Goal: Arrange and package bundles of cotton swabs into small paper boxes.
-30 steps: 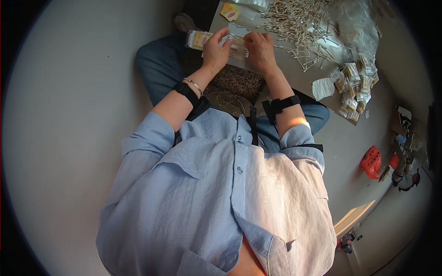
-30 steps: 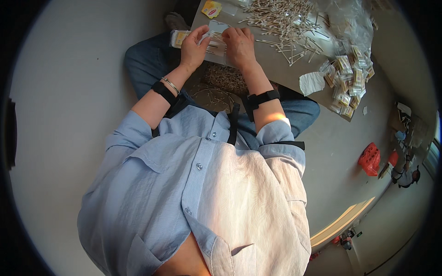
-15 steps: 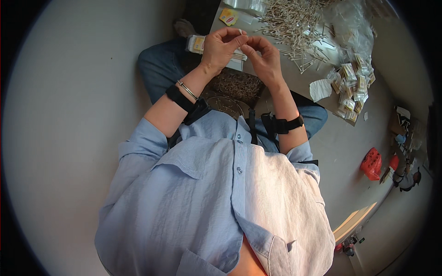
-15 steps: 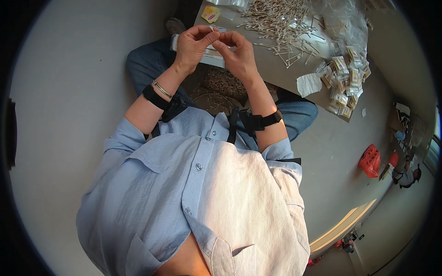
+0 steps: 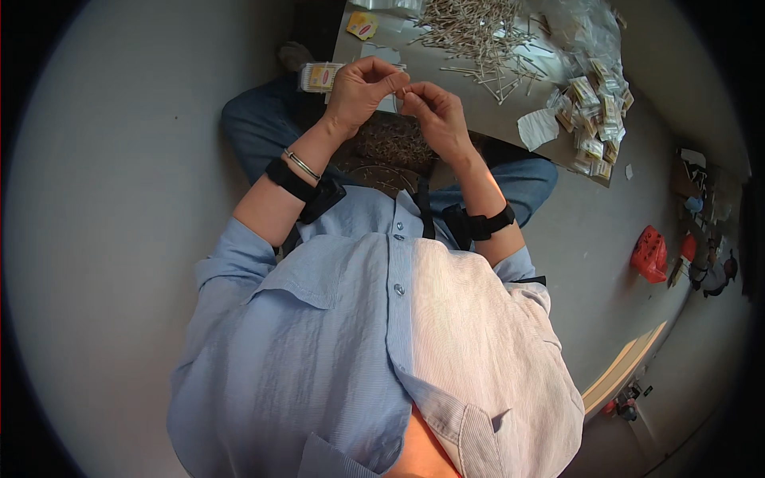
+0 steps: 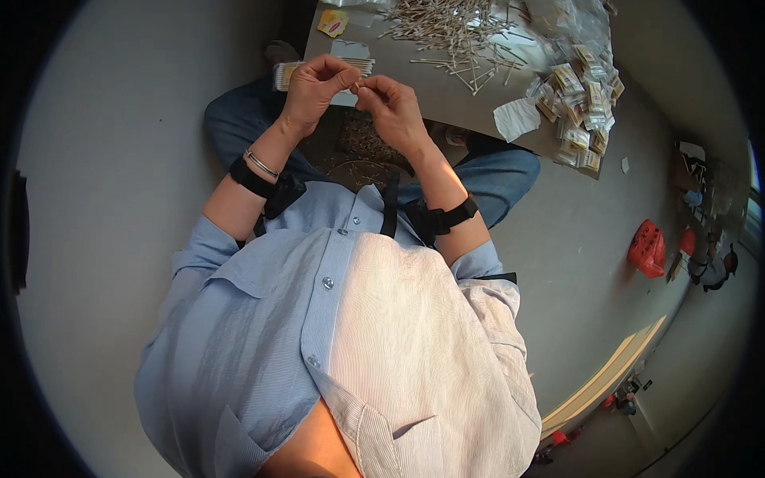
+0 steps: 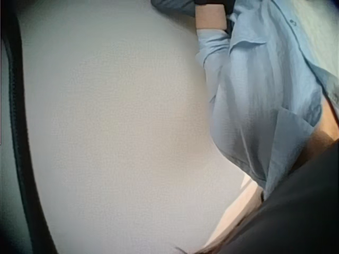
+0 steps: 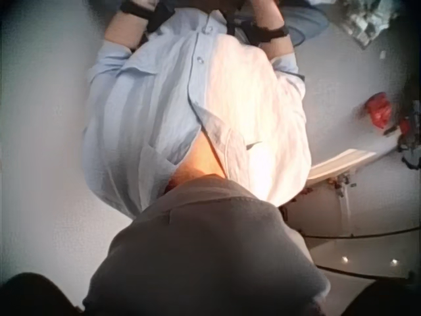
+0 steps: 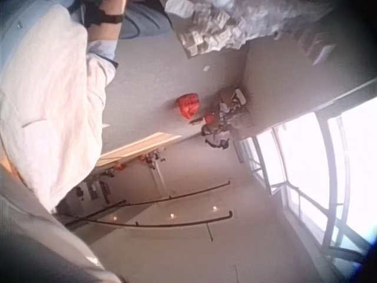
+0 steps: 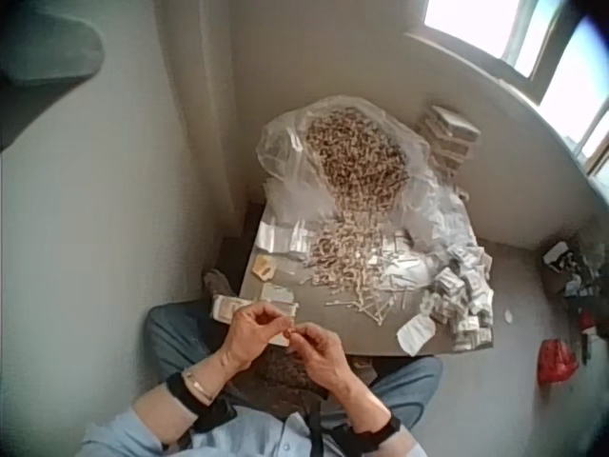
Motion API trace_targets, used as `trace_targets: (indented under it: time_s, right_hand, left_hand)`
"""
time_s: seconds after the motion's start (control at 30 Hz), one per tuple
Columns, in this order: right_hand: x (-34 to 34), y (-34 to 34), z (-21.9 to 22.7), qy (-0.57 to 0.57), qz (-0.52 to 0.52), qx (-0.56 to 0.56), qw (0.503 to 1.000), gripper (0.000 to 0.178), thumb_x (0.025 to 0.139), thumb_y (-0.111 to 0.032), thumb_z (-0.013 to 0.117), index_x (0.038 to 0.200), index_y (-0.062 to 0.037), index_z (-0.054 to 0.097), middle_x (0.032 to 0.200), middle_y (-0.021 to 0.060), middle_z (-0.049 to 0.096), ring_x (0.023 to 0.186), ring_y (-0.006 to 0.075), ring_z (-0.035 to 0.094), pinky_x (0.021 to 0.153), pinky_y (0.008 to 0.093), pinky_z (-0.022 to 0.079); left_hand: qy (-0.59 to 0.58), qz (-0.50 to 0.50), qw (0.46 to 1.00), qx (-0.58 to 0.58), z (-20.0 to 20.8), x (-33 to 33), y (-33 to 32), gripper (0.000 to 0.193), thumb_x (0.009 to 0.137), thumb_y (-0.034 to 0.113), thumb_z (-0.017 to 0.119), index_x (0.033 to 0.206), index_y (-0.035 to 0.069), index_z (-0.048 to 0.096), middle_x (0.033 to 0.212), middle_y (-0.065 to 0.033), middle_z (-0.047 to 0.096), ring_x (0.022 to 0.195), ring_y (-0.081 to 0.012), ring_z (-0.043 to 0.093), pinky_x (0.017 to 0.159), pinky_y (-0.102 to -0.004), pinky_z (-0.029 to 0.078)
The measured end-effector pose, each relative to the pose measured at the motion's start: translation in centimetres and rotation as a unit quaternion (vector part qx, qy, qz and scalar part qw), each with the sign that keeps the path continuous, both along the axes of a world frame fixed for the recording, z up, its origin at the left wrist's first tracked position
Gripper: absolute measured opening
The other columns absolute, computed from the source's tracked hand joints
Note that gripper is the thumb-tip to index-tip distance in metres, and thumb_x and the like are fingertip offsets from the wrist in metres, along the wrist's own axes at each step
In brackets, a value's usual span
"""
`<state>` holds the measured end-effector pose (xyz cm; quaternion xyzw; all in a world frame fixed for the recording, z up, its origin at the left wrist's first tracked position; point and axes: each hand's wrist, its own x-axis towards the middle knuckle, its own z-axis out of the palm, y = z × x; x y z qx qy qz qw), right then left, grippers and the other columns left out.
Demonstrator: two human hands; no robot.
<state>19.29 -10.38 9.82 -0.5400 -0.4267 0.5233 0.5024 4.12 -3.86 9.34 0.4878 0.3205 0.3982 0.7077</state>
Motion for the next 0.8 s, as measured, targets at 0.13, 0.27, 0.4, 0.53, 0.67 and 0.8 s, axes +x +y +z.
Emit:
trace_targets:
  time_s: [0.13,0.27,0.4,0.53,0.67,0.8]
  right_hand:
    - [1.1,-2.1,-4.1,-0.178,0.073,-0.03,0.981,0.012,0.084,-0.01,0.06,0.091,-0.0014,0.065,0.075,0.0106,0.065,0.07,0.0218,0.061,0.067,0.0316,0.048]
    - [1.5,-3.3,-7.0,-0.44,0.08,0.056,0.893,0.011,0.078,-0.014,0.065,0.087,-0.0085,0.068,0.08,0.0075,0.065,0.082,0.029,0.057,0.077,0.0373,0.047]
    - [2.0,-1.8,-7.0,-0.515,-0.009,0.054,0.855,0.01,0.076,-0.016,0.067,0.084,-0.0133,0.069,0.083,0.0039,0.061,0.086,0.028,0.054,0.078,0.0373,0.046]
    - [5.7,2.3,-7.9,-0.592,-0.119,0.095,0.792,0.009,0.074,-0.015,0.066,0.083,-0.0166,0.068,0.088,0.0018,0.059,0.09,0.0275,0.052,0.078,0.0382,0.045]
    - [8.3,4.8,-8.4,-0.642,-0.078,0.079,0.759,0.008,0.075,-0.016,0.064,0.082,-0.017,0.068,0.088,0.0018,0.059,0.091,0.0273,0.052,0.08,0.0379,0.044]
    - [9.1,5.5,-8.6,-0.64,-0.024,0.077,0.764,0.007,0.077,-0.017,0.061,0.082,-0.0151,0.066,0.09,0.0027,0.058,0.094,0.0278,0.051,0.081,0.0384,0.043]
  left_hand:
    - [0.298,-0.067,0.947,0.096,-2.7,-1.1,-0.9,0.017,0.079,0.017,0.075,0.086,0.004,0.066,0.077,-0.0009,0.065,0.07,-0.0065,0.06,0.07,-0.0207,0.048]
    - [0.397,0.001,0.828,0.396,-5.8,-1.7,-0.6,0.043,0.072,0.02,0.076,0.111,0.009,0.061,0.115,-0.0069,0.059,0.109,-0.0218,0.054,0.094,-0.0354,0.044]
    - [0.461,-0.022,0.779,0.425,-7.7,-1.5,0.9,0.066,0.071,0.023,0.076,0.129,0.012,0.049,0.135,-0.0074,0.045,0.129,-0.0273,0.036,0.108,-0.0414,0.031]
    - [0.482,-0.025,0.745,0.461,-8.5,-0.8,3.1,0.074,0.073,0.033,0.073,0.136,0.011,0.041,0.14,-0.0065,0.04,0.134,-0.0267,0.03,0.112,-0.0418,0.025]
    - [0.467,-0.069,0.74,0.48,-9.3,-0.8,4.4,0.075,0.075,0.04,0.07,0.136,0.01,0.04,0.141,-0.0062,0.04,0.134,-0.0263,0.03,0.113,-0.043,0.024]
    - [0.462,-0.052,0.743,0.482,-9.2,-1.0,3.6,0.072,0.075,0.041,0.069,0.135,0.01,0.042,0.14,-0.0059,0.041,0.133,-0.0258,0.032,0.112,-0.0427,0.025]
